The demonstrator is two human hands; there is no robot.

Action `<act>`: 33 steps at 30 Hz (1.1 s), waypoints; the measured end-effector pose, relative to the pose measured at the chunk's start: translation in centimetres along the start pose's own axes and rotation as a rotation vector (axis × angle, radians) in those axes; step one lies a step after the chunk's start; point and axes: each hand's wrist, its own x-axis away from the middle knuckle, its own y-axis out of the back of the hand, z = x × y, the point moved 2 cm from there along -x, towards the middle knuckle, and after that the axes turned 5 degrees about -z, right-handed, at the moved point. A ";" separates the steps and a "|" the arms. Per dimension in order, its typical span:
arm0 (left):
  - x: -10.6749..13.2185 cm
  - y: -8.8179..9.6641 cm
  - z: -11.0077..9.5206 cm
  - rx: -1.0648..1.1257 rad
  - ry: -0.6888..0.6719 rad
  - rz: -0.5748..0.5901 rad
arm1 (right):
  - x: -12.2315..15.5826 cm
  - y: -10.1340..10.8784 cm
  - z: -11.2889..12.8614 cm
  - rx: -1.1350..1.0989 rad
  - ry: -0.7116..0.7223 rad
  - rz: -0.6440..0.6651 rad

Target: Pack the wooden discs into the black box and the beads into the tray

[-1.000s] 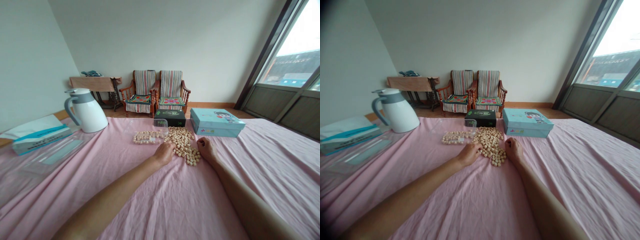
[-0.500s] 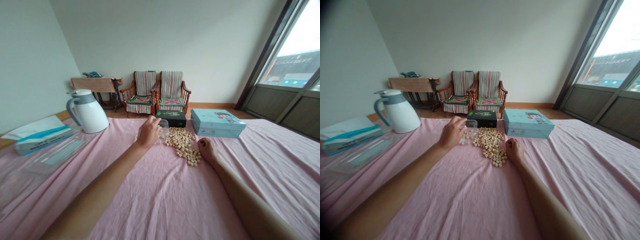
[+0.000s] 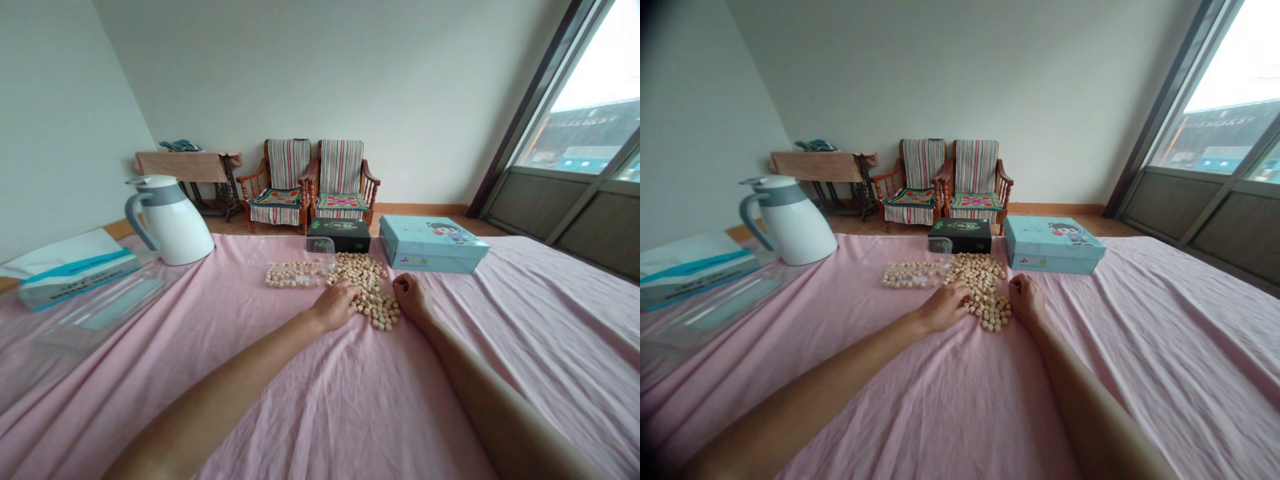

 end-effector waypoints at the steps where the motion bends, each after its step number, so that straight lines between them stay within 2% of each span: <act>1: 0.0 0.1 0.0 0.001 0.000 0.003 | 0.0 0.0 0.1 -0.002 0.001 -0.001; 10: 1.7 1.3 0.2 -0.007 0.055 0.051 | 0.1 0.6 0.8 0.037 -0.003 0.009; 18: 3.1 1.5 -0.2 0.096 -0.079 0.070 | 0.2 0.5 0.8 0.017 -0.009 0.001; 20: 3.2 2.3 -0.2 0.078 -0.058 0.038 | 0.2 0.5 0.7 0.020 -0.018 0.002; 22: 2.8 4.0 0.1 0.043 -0.009 -0.040 | 0.2 0.4 0.6 0.028 -0.015 0.004; 24: 1.9 6.3 0.9 0.003 0.045 -0.180 | 0.1 0.3 0.5 0.032 -0.010 0.008; 27: 0.5 9.8 2.2 -0.096 0.139 -0.465 | 0.1 0.3 0.4 0.030 -0.008 0.007; 29: 0.0 10.8 2.5 -0.143 0.161 -0.550 | 0.1 0.3 0.4 0.029 -0.011 0.000; 31: 0.0 10.3 2.1 -0.159 0.119 -0.516 | 0.2 0.4 0.5 0.024 -0.009 -0.003; 33: 0.3 8.2 1.2 -0.140 0.040 -0.366 | 0.2 0.4 0.5 0.018 -0.003 -0.004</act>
